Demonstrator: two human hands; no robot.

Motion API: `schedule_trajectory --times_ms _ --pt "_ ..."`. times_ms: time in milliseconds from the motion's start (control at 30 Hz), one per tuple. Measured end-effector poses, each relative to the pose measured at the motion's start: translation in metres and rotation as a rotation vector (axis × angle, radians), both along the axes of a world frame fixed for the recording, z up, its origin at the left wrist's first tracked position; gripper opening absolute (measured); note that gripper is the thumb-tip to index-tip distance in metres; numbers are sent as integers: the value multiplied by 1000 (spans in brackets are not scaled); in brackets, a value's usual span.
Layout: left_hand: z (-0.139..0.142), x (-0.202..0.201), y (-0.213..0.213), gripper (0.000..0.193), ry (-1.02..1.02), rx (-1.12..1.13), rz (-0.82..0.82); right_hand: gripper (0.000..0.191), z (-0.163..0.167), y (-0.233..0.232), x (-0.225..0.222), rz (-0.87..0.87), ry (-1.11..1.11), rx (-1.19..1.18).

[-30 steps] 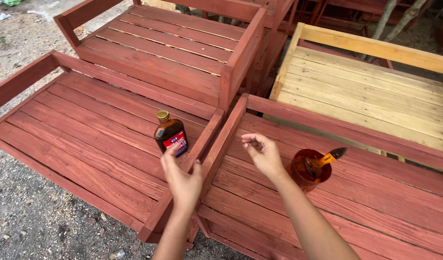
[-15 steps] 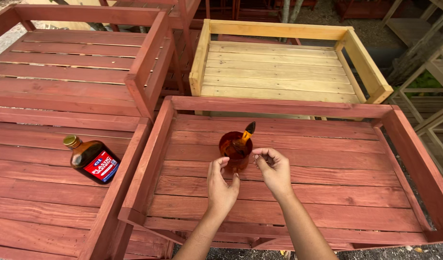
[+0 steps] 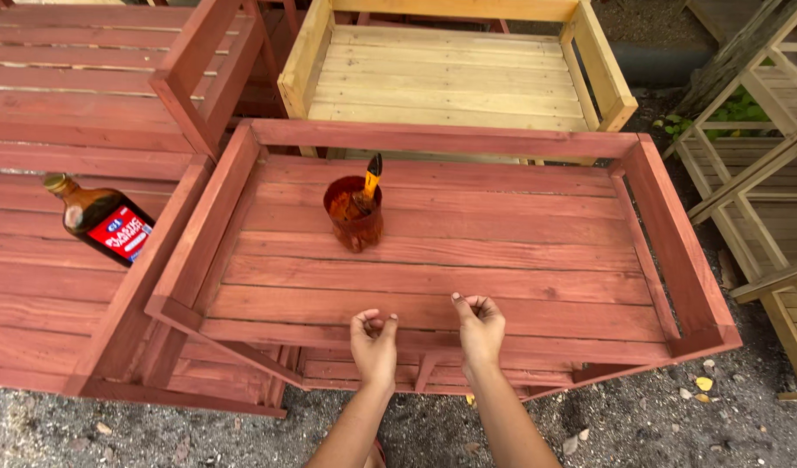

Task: The person opens a bottle of reddish wood stain and pours some into a small container resting on a wooden furniture frame. They then use a brush to apply the stain to the edges and rails of the red-stained wooden furniture frame, dipping the brush back into the container as they work.

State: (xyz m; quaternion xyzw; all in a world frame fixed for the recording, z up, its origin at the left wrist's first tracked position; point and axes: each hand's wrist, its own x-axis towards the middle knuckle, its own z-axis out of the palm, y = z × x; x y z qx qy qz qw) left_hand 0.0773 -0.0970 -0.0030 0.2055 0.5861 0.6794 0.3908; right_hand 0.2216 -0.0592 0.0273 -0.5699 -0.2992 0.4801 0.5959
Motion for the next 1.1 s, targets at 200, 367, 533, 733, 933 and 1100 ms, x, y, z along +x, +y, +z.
schedule_trajectory --times_ms 200,367,533,733,933,1100 --pt "1 29 -13 44 -17 -12 255 23 -13 -25 27 -177 160 -12" --pt "8 24 -13 72 3 -324 476 44 -11 -40 38 -505 232 -171" --pt "9 -5 -23 107 -469 -439 222 62 -21 -47 48 -516 511 -451" --pt "-5 -26 -18 116 -617 -205 -125 78 -43 -41 49 -286 593 -402" --pt "4 4 -5 106 -494 -379 -5 85 -36 -30 43 -113 801 -259" --pt "20 12 0 97 -444 -425 33 77 -23 -22 49 -187 789 -415"
